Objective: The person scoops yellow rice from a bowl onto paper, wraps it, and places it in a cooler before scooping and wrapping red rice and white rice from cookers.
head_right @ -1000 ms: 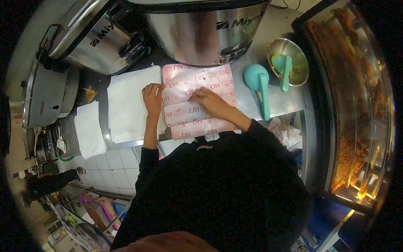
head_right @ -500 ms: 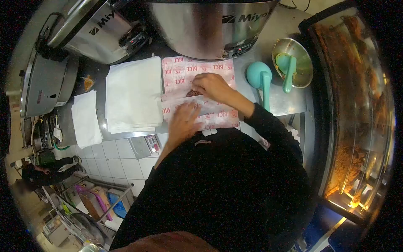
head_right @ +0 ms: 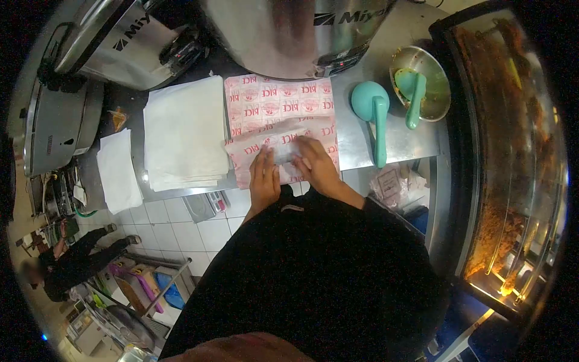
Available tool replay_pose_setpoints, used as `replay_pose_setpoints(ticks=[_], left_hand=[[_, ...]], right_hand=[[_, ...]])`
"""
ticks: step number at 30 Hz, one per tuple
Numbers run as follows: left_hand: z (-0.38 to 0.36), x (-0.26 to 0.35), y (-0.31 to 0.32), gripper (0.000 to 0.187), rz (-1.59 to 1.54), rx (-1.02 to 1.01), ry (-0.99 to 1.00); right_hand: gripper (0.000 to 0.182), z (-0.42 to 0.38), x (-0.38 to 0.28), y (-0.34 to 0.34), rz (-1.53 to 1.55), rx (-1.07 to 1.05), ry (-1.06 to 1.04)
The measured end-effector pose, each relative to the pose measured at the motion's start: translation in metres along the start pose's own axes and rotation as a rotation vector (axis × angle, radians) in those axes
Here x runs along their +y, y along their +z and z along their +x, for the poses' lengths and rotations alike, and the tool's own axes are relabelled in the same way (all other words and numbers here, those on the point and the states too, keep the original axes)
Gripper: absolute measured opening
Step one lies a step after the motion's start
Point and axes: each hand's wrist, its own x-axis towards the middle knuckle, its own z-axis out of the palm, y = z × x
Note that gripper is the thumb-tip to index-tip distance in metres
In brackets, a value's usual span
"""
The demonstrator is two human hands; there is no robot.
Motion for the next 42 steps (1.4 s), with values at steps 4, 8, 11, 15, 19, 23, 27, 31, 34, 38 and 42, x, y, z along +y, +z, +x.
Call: replay_pose_setpoints(ticks=[4,8,11,15,19,23,27,31,34,38,42], left_hand=[[0.000,-0.005,0.003,0.035,-0.495,0.072,-0.417],[0.006,-0.040,0.016,0.031,-0.839,-0.002,-0.557],[0.026,-0.050,0.007,0.041,-0.755,-0.210,-0.540],[0.078,-0.040,-0.025,0.056,-0.356,-0.585,-0.441],[0.100,-0.043,-0.022,0.041,0.288,-0.353,0.258],[0.091,-0.053,-0.008,0.030,0.069,-0.455,-0.001],[0.054,-0.033,-0.010,0.032,-0.130,-0.234,-0.288],[0.005,-0.010,-0.009,0.038,-0.153,-0.059,-0.071],[-0.013,-0.012,0.002,0.045,-0.050,-0.101,0.112],[-0.011,-0.034,0.003,0.024,0.000,-0.141,0.150],[0.017,-0.049,-0.012,0.015,-0.189,-0.297,-0.031]], right_hand=[[0.025,0.001,0.025,0.013,0.284,0.124,0.334],[0.024,0.016,0.041,0.015,0.245,-0.056,0.410],[0.020,0.031,0.040,0.011,0.135,-0.156,0.371],[0.020,0.052,0.021,0.000,-0.329,-0.263,0.275],[0.035,0.078,0.023,0.002,-0.716,0.066,-0.217],[0.040,0.086,0.046,-0.004,-0.602,-0.200,-0.218],[0.039,0.045,0.036,-0.003,-0.319,-0.201,-0.020],[0.046,0.002,0.031,-0.007,-0.199,-0.007,-0.205],[0.051,-0.008,0.021,-0.006,-0.241,-0.076,-0.262],[0.042,-0.005,0.050,0.005,-0.416,-0.130,-0.329],[0.036,0.025,0.071,-0.007,-0.227,-0.294,-0.339]])
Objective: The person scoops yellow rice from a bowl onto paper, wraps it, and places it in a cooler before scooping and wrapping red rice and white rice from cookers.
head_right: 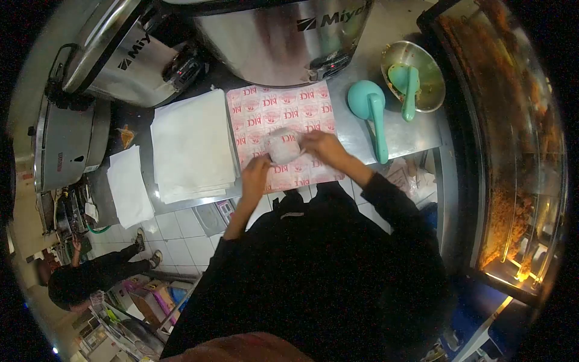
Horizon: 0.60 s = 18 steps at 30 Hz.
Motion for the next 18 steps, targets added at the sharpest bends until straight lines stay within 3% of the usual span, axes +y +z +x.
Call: replay_pose_setpoints(ticks=[1,4,7,13,18], left_hand=[[0.010,-0.008,0.000,0.020,0.000,0.026,0.026],[0.045,-0.001,-0.022,0.030,-0.356,-0.124,-0.404],[0.064,-0.003,-0.030,0.041,-0.148,-0.261,-0.067],[0.076,0.001,-0.042,0.044,-0.235,-0.497,0.131],[0.072,-0.007,-0.040,0.044,0.032,-0.336,0.517]], right_hand=[[0.035,0.011,0.005,-0.005,0.078,-0.024,0.015],[0.038,0.053,-0.001,-0.031,0.355,-0.260,0.502],[0.043,0.076,0.018,-0.026,0.272,-0.428,0.283],[0.032,0.072,0.004,-0.039,0.194,-0.481,0.060],[0.013,0.045,-0.036,-0.038,-0.315,-0.216,-0.205]])
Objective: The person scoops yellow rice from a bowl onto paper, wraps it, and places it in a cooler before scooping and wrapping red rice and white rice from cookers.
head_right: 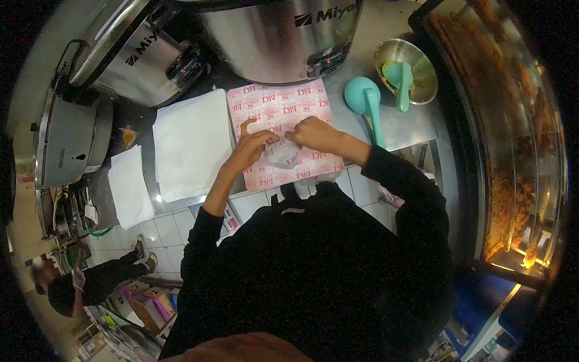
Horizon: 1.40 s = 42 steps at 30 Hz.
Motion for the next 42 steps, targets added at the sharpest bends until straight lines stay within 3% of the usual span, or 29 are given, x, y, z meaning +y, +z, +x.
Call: replay_pose_setpoints(ticks=[3,5,7,10,11,14,16,17,19,20,22,24,26,28,29,30,31,32,34,36,37,38,39,42], left_hand=[[-0.002,-0.007,0.006,0.046,0.126,0.149,0.065],[-0.010,-0.013,0.019,0.047,-0.117,0.259,-0.196],[-0.028,-0.013,0.034,0.051,-0.662,0.323,-0.711],[-0.044,0.014,0.033,0.060,-1.216,0.325,-0.874],[-0.047,0.026,0.031,0.073,-1.303,0.408,-0.904],[-0.039,0.063,0.040,0.078,-0.201,0.297,-0.538],[-0.029,0.061,0.035,0.076,-0.376,0.169,-0.578],[-0.024,0.060,0.030,0.076,-0.460,0.102,-0.591],[-0.029,0.062,0.015,0.069,-0.455,0.147,-0.340],[-0.031,0.064,0.007,0.065,-0.450,0.167,-0.215],[-0.035,0.070,-0.008,0.069,-0.684,0.232,-0.251],[-0.038,0.078,-0.028,0.074,-0.869,0.355,-0.284],[-0.044,0.074,-0.035,0.077,-0.911,0.234,-0.345],[-0.053,0.063,-0.029,0.078,-0.683,0.158,-0.270],[-0.057,0.055,-0.022,0.072,-0.702,0.189,-0.206],[-0.060,0.047,-0.017,0.074,-0.812,0.182,-0.297],[-0.067,0.041,-0.012,0.076,-0.927,0.169,-0.401],[-0.073,0.038,-0.013,0.078,-1.036,0.151,-0.511],[-0.076,0.028,-0.021,0.079,-1.057,0.321,-0.500],[-0.078,0.021,-0.050,0.080,-0.936,0.432,-0.486],[-0.078,0.020,-0.069,0.079,-0.886,0.484,-0.532],[-0.115,-0.038,-0.054,0.073,-0.734,0.599,-0.609],[-0.109,-0.030,-0.068,0.065,-0.775,0.686,-0.738],[-0.132,-0.076,-0.064,0.055,-0.342,0.757,-0.892]], right_hand=[[0.008,0.001,-0.023,0.003,-0.187,0.110,-0.103],[0.008,0.003,-0.033,0.004,-0.287,0.126,-0.129],[0.008,0.006,-0.041,0.004,-0.377,0.110,-0.122],[0.008,0.008,-0.056,0.001,-0.425,0.112,-0.066],[0.007,0.009,-0.057,0.002,-0.417,0.115,-0.050],[0.009,0.016,-0.056,0.003,-0.401,0.037,-0.064],[0.020,0.029,-0.054,0.002,-0.418,-0.113,-0.134],[0.030,0.036,-0.054,-0.017,-0.288,-0.179,-0.106],[0.052,0.043,-0.051,-0.062,-0.015,-0.311,-0.053],[0.063,0.046,-0.050,-0.077,0.276,-0.331,0.027],[0.087,0.050,-0.049,-0.092,0.869,-0.358,0.186],[0.095,0.052,-0.044,-0.076,1.051,-0.213,0.117],[0.099,0.058,-0.042,-0.050,1.359,-0.116,0.014],[0.100,0.061,-0.061,-0.012,1.801,-0.077,-0.128],[0.097,0.062,-0.063,0.006,1.872,-0.038,-0.099],[0.094,0.063,-0.063,0.024,1.943,0.006,-0.066],[0.082,0.064,-0.062,0.040,1.896,0.037,-0.030],[0.077,0.058,-0.062,0.037,1.614,0.212,0.167],[0.066,0.041,-0.052,0.026,1.001,0.525,0.510],[0.053,-0.018,-0.015,0.036,-0.113,0.908,0.942],[0.057,-0.039,-0.004,0.021,-0.306,0.973,1.105],[0.059,-0.051,-0.007,0.001,-0.423,0.977,1.235],[0.056,-0.065,0.001,0.002,-0.443,0.846,1.405],[0.053,-0.091,0.022,0.023,-0.006,0.771,1.391]])
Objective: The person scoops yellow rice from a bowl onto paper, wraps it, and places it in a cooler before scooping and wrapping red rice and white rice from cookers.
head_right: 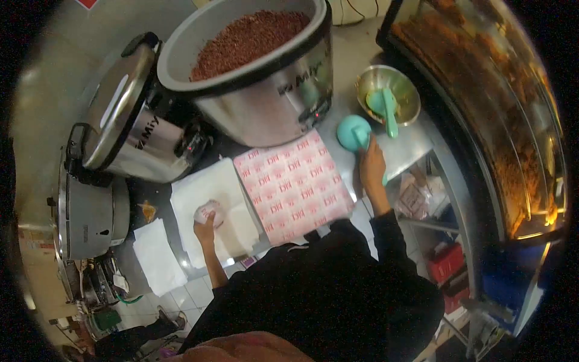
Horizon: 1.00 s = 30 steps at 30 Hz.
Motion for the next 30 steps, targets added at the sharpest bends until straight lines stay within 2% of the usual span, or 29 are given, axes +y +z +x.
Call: replay_pose_setpoints(ticks=[2,4,5,6,8,9,10,12,13,14,15,16,18,22,24,27,30], left_hand=[[0.007,-0.002,0.000,0.059,0.312,0.156,-0.037],[0.009,0.032,0.002,0.064,0.337,0.131,-0.231],[0.007,0.043,0.001,0.067,0.348,0.115,-0.335],[0.009,0.029,-0.004,0.068,0.606,0.151,-0.284],[0.014,-0.006,-0.017,0.071,1.128,0.218,-0.187],[0.013,0.054,-0.017,0.070,1.201,0.085,-0.310],[0.022,0.087,-0.012,0.069,0.986,0.180,-0.091],[0.044,0.137,0.001,0.068,0.549,0.348,0.331],[0.054,0.169,0.017,0.064,0.299,0.425,0.449],[0.064,0.201,0.035,0.061,0.049,0.496,0.555],[0.079,0.229,0.050,0.060,-0.044,0.585,0.724],[0.097,0.254,0.063,0.059,-0.138,0.679,0.902],[0.127,0.291,0.079,0.057,-0.126,0.889,0.994],[0.142,0.301,0.088,0.060,-0.202,0.982,0.987],[0.145,0.296,0.092,0.061,-0.164,1.001,0.991],[0.150,0.288,0.089,0.063,-0.053,1.047,1.020],[0.153,0.284,0.088,0.065,0.017,1.066,1.046]], right_hand=[[0.050,0.000,-0.014,-0.019,0.159,0.006,-0.204],[0.044,0.008,-0.052,-0.066,0.360,-0.064,-0.208],[0.040,0.027,-0.070,-0.089,0.405,0.022,-0.277],[0.036,0.046,-0.089,-0.115,0.452,0.108,-0.343],[0.037,0.108,-0.157,-0.183,0.457,-0.069,-0.422],[0.039,0.142,-0.193,-0.190,0.513,-0.207,-0.457],[0.042,0.177,-0.230,-0.187,0.564,-0.344,-0.496],[0.050,0.253,-0.282,-0.137,0.323,-0.676,-0.635],[0.054,0.276,-0.319,-0.117,-0.010,-0.830,-0.560],[0.056,0.296,-0.343,-0.081,-0.163,-0.897,-0.569],[0.053,0.316,-0.358,-0.025,-0.201,-0.748,-0.516],[0.050,0.330,-0.358,0.013,-0.353,-0.653,-0.797],[0.046,0.348,-0.360,0.064,-0.640,-0.405,-1.354],[0.046,0.332,-0.376,0.067,-0.630,-0.615,-1.146],[0.045,0.332,-0.374,0.089,-0.561,-0.667,-1.183],[0.044,0.314,-0.387,0.083,-0.500,-0.874,-0.989],[0.045,0.289,-0.395,0.064,-0.593,-0.893,-1.171]])
